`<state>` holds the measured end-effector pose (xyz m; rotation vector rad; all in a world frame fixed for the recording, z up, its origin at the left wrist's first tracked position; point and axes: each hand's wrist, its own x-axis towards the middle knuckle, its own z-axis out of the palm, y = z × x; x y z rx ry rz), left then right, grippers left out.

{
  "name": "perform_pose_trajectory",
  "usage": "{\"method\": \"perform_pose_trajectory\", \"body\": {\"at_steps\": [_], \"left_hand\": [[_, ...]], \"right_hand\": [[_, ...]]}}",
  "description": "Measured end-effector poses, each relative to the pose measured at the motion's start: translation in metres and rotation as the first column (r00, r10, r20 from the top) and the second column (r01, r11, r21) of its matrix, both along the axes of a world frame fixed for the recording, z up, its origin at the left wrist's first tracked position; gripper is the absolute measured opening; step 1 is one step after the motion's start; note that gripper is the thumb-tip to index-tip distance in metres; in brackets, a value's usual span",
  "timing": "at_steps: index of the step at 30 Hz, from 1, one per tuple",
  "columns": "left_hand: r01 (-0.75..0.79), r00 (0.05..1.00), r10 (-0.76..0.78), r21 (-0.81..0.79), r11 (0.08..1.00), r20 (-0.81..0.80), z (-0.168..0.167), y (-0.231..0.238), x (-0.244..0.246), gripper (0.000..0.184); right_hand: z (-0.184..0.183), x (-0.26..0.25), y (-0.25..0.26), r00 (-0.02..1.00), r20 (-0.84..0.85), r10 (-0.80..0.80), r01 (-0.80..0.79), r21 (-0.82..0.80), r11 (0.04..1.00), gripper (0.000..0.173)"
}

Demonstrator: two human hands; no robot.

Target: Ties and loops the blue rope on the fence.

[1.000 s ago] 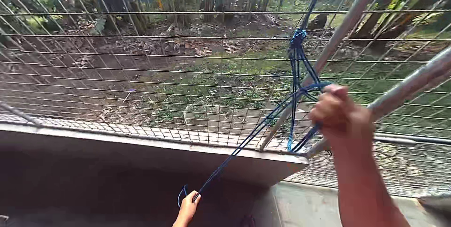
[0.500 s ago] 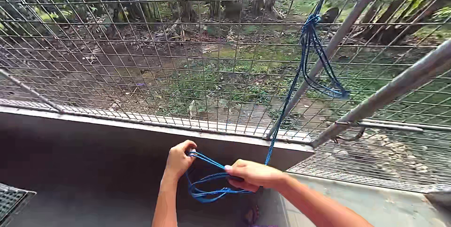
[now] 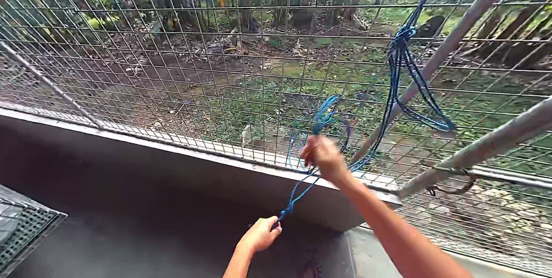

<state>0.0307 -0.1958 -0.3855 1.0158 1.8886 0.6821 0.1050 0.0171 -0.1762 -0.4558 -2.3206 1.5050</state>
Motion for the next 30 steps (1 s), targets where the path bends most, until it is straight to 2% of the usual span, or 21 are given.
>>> {"method": "perform_pose_trajectory", "body": {"at_steps": [2, 3, 5, 7, 8, 10, 12, 13, 14, 15, 17, 19, 21, 22, 23, 24, 25, 27, 30], "left_hand": [[0.060, 0.987, -0.037, 0.147, 0.987, -0.158, 0.069, 0.006, 0.002, 0.026], [0.044, 0.972, 0.003, 0.194, 0.980, -0.233, 0.099, 0.005, -0.002, 0.024], [-0.052, 0.919, 0.139, 0.235, 0.971, -0.370, 0.136, -0.006, -0.022, 0.020], [-0.204, 0.832, 0.303, 0.251, 0.946, -0.464, 0.144, -0.025, -0.049, 0.021], [-0.281, 0.793, 0.380, 0.266, 0.922, -0.476, 0.137, -0.038, -0.064, 0.022], [-0.429, 0.740, 0.508, 0.272, 0.861, -0.440, 0.110, -0.067, -0.094, 0.026], [-0.549, 0.740, 0.582, 0.198, 0.812, -0.337, 0.072, -0.093, -0.114, 0.028], [-0.584, 0.753, 0.602, 0.151, 0.797, -0.266, 0.051, -0.101, -0.117, 0.028], [-0.598, 0.771, 0.606, 0.103, 0.795, -0.194, 0.031, -0.106, -0.114, 0.028], [-0.594, 0.791, 0.597, 0.065, 0.802, -0.132, 0.011, -0.107, -0.106, 0.028], [-0.538, 0.843, 0.537, -0.019, 0.843, -0.020, -0.019, -0.100, -0.081, 0.033], [-0.456, 0.886, 0.459, -0.050, 0.889, 0.064, -0.031, -0.082, -0.050, 0.036], [-0.316, 0.945, 0.317, -0.017, 0.949, 0.078, -0.017, -0.061, -0.022, 0.036], [-0.229, 0.972, 0.227, 0.019, 0.973, 0.065, -0.002, -0.050, -0.010, 0.036], [-0.146, 0.989, 0.143, 0.075, 0.986, 0.041, 0.017, -0.041, -0.002, 0.036], [-0.079, 0.997, 0.081, 0.151, 0.985, -0.006, 0.040, -0.033, 0.004, 0.036], [-0.038, 0.996, 0.058, 0.245, 0.969, -0.072, 0.064, -0.029, 0.007, 0.035], [-0.030, 0.965, 0.144, 0.453, 0.891, -0.219, 0.101, -0.028, 0.003, 0.032], [-0.103, 0.866, 0.364, 0.591, 0.800, -0.342, 0.125, -0.036, -0.028, 0.031]], "right_hand": [[-0.057, -0.018, -0.030, 0.897, 0.371, 0.240, -0.257, -0.004, 0.966, 0.050], [-0.081, -0.021, -0.045, 0.831, 0.459, 0.313, -0.333, -0.040, 0.942, 0.053], [-0.099, -0.018, -0.066, 0.730, 0.518, 0.446, -0.407, -0.194, 0.892, 0.066], [-0.083, -0.012, -0.069, 0.597, 0.521, 0.611, -0.478, -0.381, 0.792, 0.064], [-0.067, -0.006, -0.065, 0.519, 0.480, 0.707, -0.516, -0.483, 0.707, 0.059], [-0.034, 0.009, -0.048, 0.480, 0.251, 0.841, -0.590, -0.616, 0.521, 0.047], [-0.001, 0.026, -0.022, 0.581, -0.083, 0.810, -0.636, -0.667, 0.388, 0.041], [0.016, 0.034, -0.008, 0.654, -0.248, 0.715, -0.651, -0.667, 0.364, 0.035], [0.031, 0.038, 0.008, 0.711, -0.392, 0.584, -0.666, -0.641, 0.381, 0.031], [0.047, 0.041, 0.024, 0.750, -0.493, 0.440, -0.660, -0.598, 0.454, 0.031], [0.071, 0.041, 0.052, 0.797, -0.577, 0.176, -0.521, -0.511, 0.684, 0.043], [0.084, 0.034, 0.058, 0.843, -0.536, -0.039, -0.248, -0.452, 0.857, 0.057], [0.074, 0.021, 0.043, 0.906, -0.401, -0.135, -0.013, -0.346, 0.938, 0.053], [0.059, 0.014, 0.033, 0.950, -0.292, -0.110, 0.041, -0.231, 0.972, 0.049], [0.040, 0.008, 0.021, 0.988, -0.147, -0.045, 0.031, -0.099, 0.995, 0.045], [0.019, 0.003, 0.010, 0.998, 0.041, 0.049, -0.049, -0.008, 0.999, 0.046], [-0.003, 0.000, -0.002, 0.963, 0.222, 0.154, -0.164, 0.030, 0.986, 0.048], [-0.045, -0.001, -0.028, 0.850, 0.410, 0.331, -0.348, -0.034, 0.937, 0.049], [-0.074, 0.014, -0.052, 0.783, 0.388, 0.486, -0.413, -0.260, 0.873, 0.050]]}}
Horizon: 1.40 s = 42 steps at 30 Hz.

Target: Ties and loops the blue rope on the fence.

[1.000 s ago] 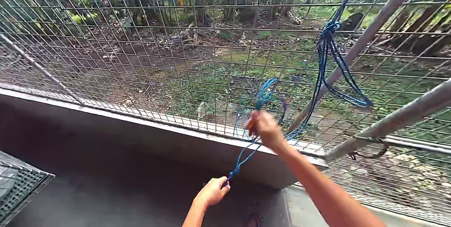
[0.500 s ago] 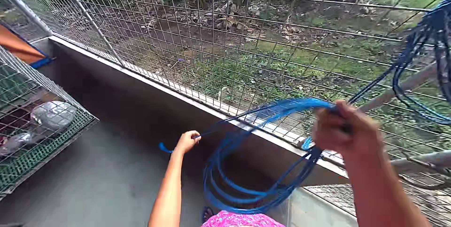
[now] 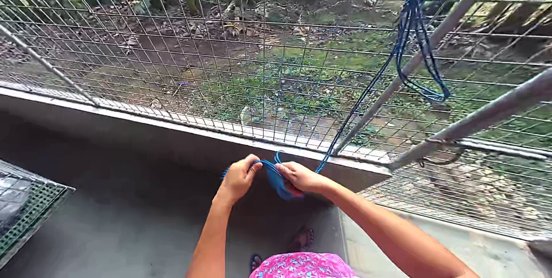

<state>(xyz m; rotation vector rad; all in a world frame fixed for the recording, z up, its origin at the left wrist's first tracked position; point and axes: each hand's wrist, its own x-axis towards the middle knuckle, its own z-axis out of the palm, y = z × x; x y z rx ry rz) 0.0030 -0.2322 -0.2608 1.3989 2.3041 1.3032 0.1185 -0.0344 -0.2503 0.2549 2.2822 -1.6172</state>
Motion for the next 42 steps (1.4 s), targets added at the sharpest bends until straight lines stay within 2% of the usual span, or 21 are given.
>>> {"method": "perform_pose_trajectory", "body": {"at_steps": [3, 5, 6, 8, 10, 12, 14, 16, 18, 19, 21, 24, 26, 28, 32, 35, 36, 38, 39, 40, 42], "left_hand": [[-0.118, 0.992, 0.120, -0.086, 0.989, 0.026, 0.001, -0.018, -0.028, 0.030], [-0.075, 0.983, 0.113, -0.249, 0.966, 0.144, 0.006, -0.022, -0.032, 0.035], [-0.030, 0.978, 0.088, -0.287, 0.957, 0.189, 0.010, -0.021, -0.028, 0.048], [0.051, 0.983, -0.025, -0.139, 0.989, 0.182, 0.020, -0.011, -0.014, 0.085], [0.165, 0.981, -0.170, 0.058, 0.985, 0.089, 0.033, 0.014, 0.006, 0.105], [0.294, 0.954, -0.296, 0.045, 0.955, 0.055, 0.046, 0.045, 0.025, 0.095], [0.345, 0.934, -0.341, -0.020, 0.938, 0.103, 0.056, 0.077, 0.035, 0.067], [0.304, 0.938, -0.296, -0.018, 0.952, 0.178, 0.071, 0.102, 0.036, 0.037], [0.154, 0.944, -0.178, 0.107, 0.982, 0.278, 0.089, 0.123, 0.035, 0.022], [0.048, 0.922, -0.129, 0.222, 0.974, 0.365, 0.098, 0.133, 0.034, 0.018], [-0.150, 0.812, -0.167, 0.477, 0.866, 0.559, 0.115, 0.158, 0.034, 0.018], [-0.353, 0.658, -0.314, 0.648, 0.674, 0.685, 0.145, 0.202, 0.050, 0.032], [-0.389, 0.638, -0.387, 0.712, 0.584, 0.665, 0.156, 0.235, 0.067, 0.037], [-0.376, 0.653, -0.440, 0.768, 0.518, 0.617, 0.162, 0.263, 0.086, 0.043], [-0.279, 0.722, -0.490, 0.854, 0.439, 0.488, 0.172, 0.302, 0.108, 0.044], [-0.088, 0.885, -0.355, 0.857, 0.508, 0.302, 0.182, 0.320, 0.107, 0.028], [-0.019, 0.923, -0.311, 0.835, 0.550, 0.225, 0.189, 0.324, 0.104, 0.032], [0.104, 0.975, -0.218, 0.768, 0.632, 0.047, 0.213, 0.334, 0.090, 0.075], [0.130, 0.986, -0.166, 0.758, 0.639, -0.028, 0.230, 0.341, 0.081, 0.090], [0.144, 0.989, -0.125, 0.749, 0.647, -0.082, 0.250, 0.348, 0.072, 0.089], [0.122, 0.991, -0.044, 0.718, 0.685, -0.127, 0.289, 0.364, 0.056, 0.065]], "right_hand": [[0.023, 0.009, 0.010, 0.995, 0.093, 0.024, -0.007, -0.185, 0.983, 0.042], [0.038, 0.013, 0.018, 0.986, 0.150, 0.076, -0.041, -0.227, 0.973, 0.035], [0.042, 0.015, 0.020, 0.981, 0.169, 0.096, -0.054, -0.240, 0.969, 0.034], [0.047, 0.019, 0.026, 0.974, 0.186, 0.130, -0.080, -0.254, 0.964, 0.033], [0.053, 0.022, 0.030, 0.975, 0.176, 0.137, -0.094, -0.231, 0.968, 0.034], [0.063, 0.025, 0.034, 0.983, 0.144, 0.109, -0.079, -0.201, 0.976, 0.037], [0.078, 0.028, 0.046, 0.997, 0.081, 0.007, 0.008, -0.181, 0.983, 0.042], [0.093, 0.034, 0.067, 0.993, -0.039, -0.113, 0.105, -0.171, 0.980, 0.035], [0.104, 0.045, 0.090, 0.942, -0.249, -0.224, 0.191, -0.151, 0.970, 0.016], [0.106, 0.052, 0.103, 0.899, -0.350, -0.264, 0.228, -0.143, 0.963, 0.030], [0.106, 0.066, 0.122, 0.776, -0.526, -0.348, 0.312, -0.160, 0.937, 0.048], [0.099, 0.073, 0.128, 0.520, -0.749, -0.411, 0.479, -0.142, 0.866, 0.039], [0.095, 0.072, 0.131, 0.451, -0.829, -0.330, 0.493, -0.077, 0.867, 0.045], [0.097, 0.072, 0.133, 0.461, -0.836, -0.298, 0.430, -0.083, 0.899, 0.052], [0.110, 0.079, 0.147, 0.464, -0.830, -0.309, 0.428, -0.095, 0.899, 0.044], [0.139, 0.093, 0.166, 0.505, -0.821, -0.267, 0.558, 0.075, 0.826, 0.035], [0.150, 0.097, 0.175, 0.489, -0.835, -0.252, 0.615, 0.125, 0.778, 0.031], [0.174, 0.107, 0.197, 0.411, -0.875, -0.255, 0.720, 0.139, 0.680, 0.027], [0.188, 0.111, 0.210, 0.374, -0.890, -0.263, 0.749, 0.122, 0.651, 0.027], [0.202, 0.113, 0.223, 0.315, -0.912, -0.264, 0.772, 0.084, 0.630, 0.028], [0.230, 0.110, 0.247, 0.200, -0.946, -0.255, 0.788, 0.000, 0.616, 0.032]]}}
